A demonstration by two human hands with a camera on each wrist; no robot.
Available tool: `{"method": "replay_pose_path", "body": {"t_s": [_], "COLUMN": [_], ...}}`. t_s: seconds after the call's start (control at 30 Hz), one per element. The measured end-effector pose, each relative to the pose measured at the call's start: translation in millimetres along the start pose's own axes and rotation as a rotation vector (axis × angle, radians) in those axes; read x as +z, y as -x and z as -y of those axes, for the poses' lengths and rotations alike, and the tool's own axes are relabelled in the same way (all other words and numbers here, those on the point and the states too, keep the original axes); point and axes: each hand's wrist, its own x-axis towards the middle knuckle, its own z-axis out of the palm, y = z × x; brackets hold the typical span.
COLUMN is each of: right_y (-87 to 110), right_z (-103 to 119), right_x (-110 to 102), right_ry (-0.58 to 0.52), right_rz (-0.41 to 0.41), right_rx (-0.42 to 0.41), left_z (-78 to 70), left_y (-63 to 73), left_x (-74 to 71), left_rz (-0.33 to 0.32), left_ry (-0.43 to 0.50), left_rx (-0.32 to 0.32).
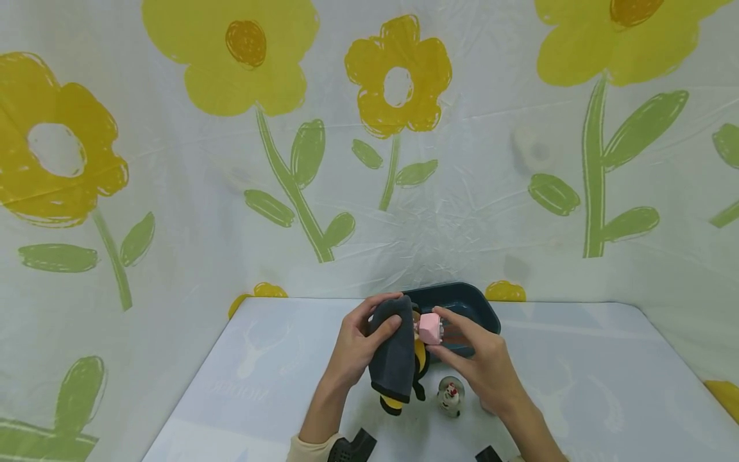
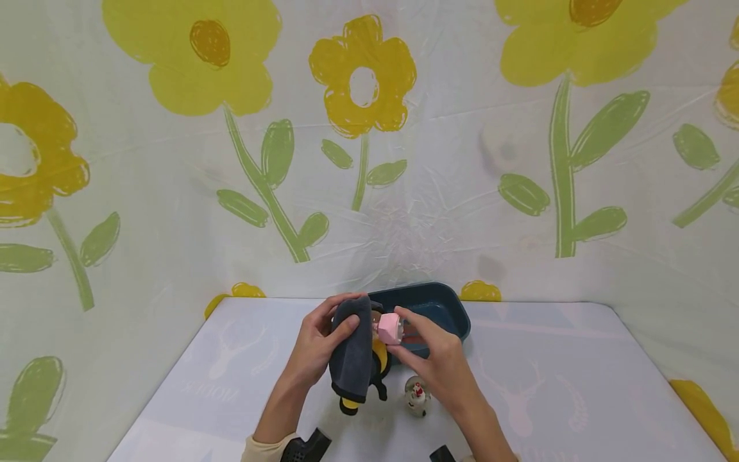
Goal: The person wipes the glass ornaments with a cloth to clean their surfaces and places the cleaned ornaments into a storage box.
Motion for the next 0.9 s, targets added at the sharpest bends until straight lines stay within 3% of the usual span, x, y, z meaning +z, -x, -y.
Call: {"method": "replay_pose_path", "body": {"t_s": [0.23, 0.47, 0.63, 0.9], "right_y": [1.2, 0.7, -0.7, -1.2], "right_z": [-1.1, 4.5, 8.6, 8.3], "right_x": [2.6, 4.6, 4.0, 3.8], "right_ry": [0.033, 0.095, 0.053, 0.025], "right_rz": [-0.047, -0.057, -0.042, -0.003], "right_rx": [0.040, 0.255, 0.385, 0.470], "left_z": [-0.8, -2.1, -2.8, -3.8], "left_y": [-0.2, 0.2, 0.8, 1.3], "left_x": [1.4, 4.3, 6.4, 8.1], "left_rz": [0.004, 0.008, 0.014, 0.022], "left_ry": [-0.003, -0.032, -0.053, -0.059], "left_rx": [0.003, 0.019, 0.020, 0.011]}}
